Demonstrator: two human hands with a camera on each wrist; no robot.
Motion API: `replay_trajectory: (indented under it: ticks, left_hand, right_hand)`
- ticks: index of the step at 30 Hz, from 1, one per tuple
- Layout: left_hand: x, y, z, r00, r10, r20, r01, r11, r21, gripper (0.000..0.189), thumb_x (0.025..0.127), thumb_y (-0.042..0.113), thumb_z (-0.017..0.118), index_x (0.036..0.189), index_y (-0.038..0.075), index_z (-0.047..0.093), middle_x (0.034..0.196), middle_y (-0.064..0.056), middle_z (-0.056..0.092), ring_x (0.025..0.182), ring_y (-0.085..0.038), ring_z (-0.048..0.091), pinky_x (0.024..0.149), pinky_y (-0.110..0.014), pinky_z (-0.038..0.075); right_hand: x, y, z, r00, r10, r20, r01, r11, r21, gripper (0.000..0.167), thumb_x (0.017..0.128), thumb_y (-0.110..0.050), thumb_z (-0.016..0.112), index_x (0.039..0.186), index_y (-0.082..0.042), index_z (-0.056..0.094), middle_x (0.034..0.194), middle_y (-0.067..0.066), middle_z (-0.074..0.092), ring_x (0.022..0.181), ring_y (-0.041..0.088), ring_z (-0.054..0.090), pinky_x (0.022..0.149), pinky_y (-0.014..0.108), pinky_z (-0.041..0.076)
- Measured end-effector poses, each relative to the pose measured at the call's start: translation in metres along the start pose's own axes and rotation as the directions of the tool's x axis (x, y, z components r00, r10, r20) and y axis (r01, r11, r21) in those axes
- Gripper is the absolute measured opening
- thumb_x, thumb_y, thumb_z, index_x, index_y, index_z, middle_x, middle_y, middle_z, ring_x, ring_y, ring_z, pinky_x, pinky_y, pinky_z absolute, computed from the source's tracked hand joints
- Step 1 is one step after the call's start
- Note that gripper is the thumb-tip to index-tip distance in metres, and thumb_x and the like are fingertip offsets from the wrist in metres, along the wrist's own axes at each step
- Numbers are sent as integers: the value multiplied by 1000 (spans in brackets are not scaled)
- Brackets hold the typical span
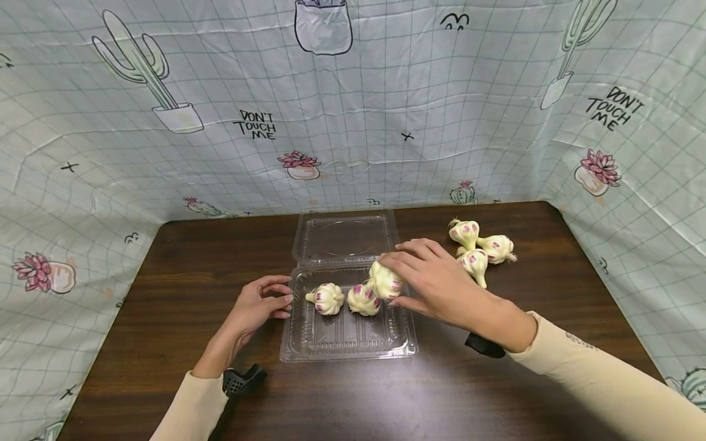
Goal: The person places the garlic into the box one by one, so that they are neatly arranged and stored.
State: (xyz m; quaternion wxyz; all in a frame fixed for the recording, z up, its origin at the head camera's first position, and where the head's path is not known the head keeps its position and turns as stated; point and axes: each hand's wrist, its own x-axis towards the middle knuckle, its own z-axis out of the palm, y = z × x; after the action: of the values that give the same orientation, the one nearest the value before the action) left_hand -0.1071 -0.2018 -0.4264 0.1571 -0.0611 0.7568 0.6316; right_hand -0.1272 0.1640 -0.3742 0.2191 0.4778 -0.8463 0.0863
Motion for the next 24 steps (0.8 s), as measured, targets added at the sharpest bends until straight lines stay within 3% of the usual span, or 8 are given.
replay_trajectory:
  ticks: [13,24]
  left_hand:
    - [1,0,0,1000,1,-10,-1,1000,9,47,101,-8,64,145,-13,50,112,-14,63,76,-10,69,71,-24,64]
    - [2,-1,-1,1000,5,0,-5,1000,-5,47,101,-8,63,146,-13,49,112,-14,63,77,-9,68,71,-24,64]
  right_hand:
    - [19,-30,22,994,-76,80,78,997,-22,72,83,-51,88,137,-10,66,132,1,70,123,27,60,111,44,48]
    - [37,-53,43,972,-97,216,106,994,-29,70,85,-56,84,137,-12,67,126,-1,72,122,24,61,111,39,47]
